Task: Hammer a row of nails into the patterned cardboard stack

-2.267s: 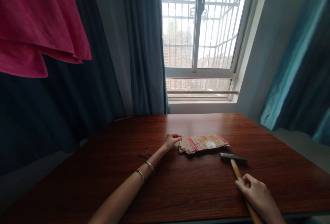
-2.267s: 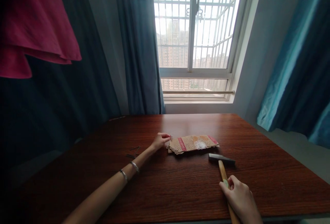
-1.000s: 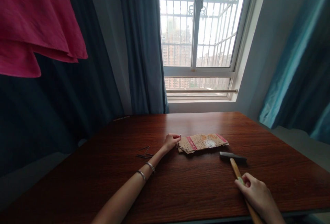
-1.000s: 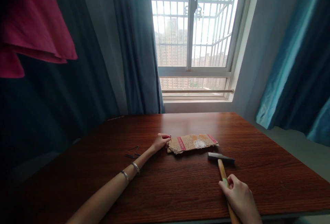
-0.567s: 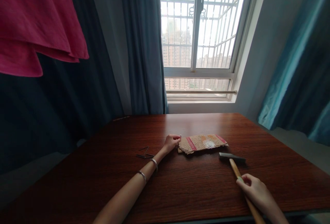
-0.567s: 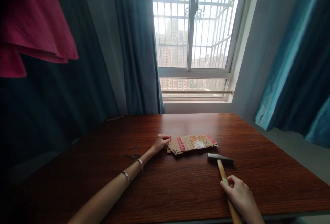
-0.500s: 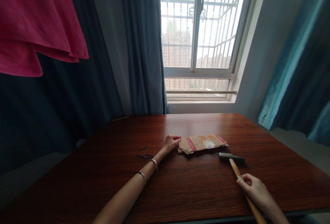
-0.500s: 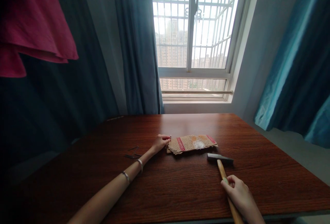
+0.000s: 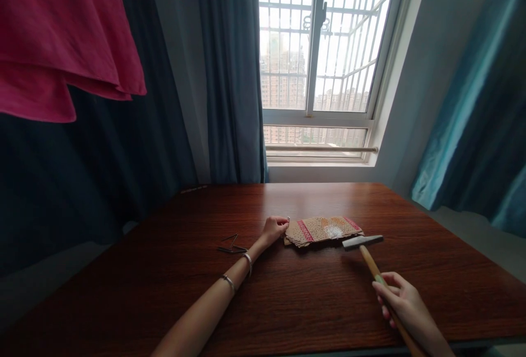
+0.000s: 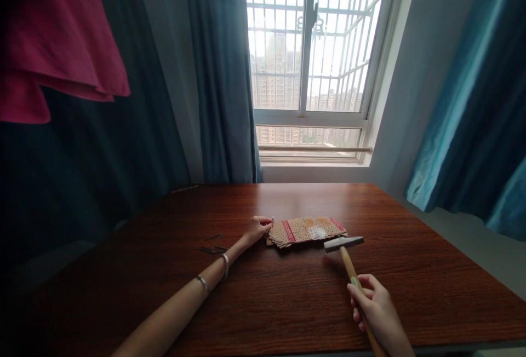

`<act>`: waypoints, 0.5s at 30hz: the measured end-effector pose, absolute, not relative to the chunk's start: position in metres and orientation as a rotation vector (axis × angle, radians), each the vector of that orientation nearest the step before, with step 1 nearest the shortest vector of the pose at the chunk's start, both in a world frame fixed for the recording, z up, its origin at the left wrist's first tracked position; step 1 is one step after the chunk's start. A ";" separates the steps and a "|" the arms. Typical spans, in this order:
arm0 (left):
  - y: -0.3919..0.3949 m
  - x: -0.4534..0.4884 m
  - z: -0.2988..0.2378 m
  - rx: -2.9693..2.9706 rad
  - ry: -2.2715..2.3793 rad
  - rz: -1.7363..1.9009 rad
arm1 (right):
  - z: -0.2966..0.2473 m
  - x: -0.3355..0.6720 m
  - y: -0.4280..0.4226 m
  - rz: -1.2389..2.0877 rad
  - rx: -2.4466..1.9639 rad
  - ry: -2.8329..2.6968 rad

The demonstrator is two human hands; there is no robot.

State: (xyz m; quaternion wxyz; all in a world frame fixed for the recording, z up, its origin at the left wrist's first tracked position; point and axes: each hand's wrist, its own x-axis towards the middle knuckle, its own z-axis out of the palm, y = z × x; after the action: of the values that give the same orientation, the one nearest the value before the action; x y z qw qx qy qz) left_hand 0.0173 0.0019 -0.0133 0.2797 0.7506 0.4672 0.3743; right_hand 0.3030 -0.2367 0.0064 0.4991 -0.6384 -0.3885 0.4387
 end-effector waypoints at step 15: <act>0.009 0.014 -0.026 2.100 1.197 1.051 | 0.088 0.217 -0.151 1.049 -1.382 -1.350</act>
State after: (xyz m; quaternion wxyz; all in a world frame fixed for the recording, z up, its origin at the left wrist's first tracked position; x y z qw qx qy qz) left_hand 0.0141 0.0094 -0.0263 0.2504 0.7714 0.4398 0.3859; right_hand 0.2167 -0.1515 0.0878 0.4543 -0.5600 -0.5471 0.4250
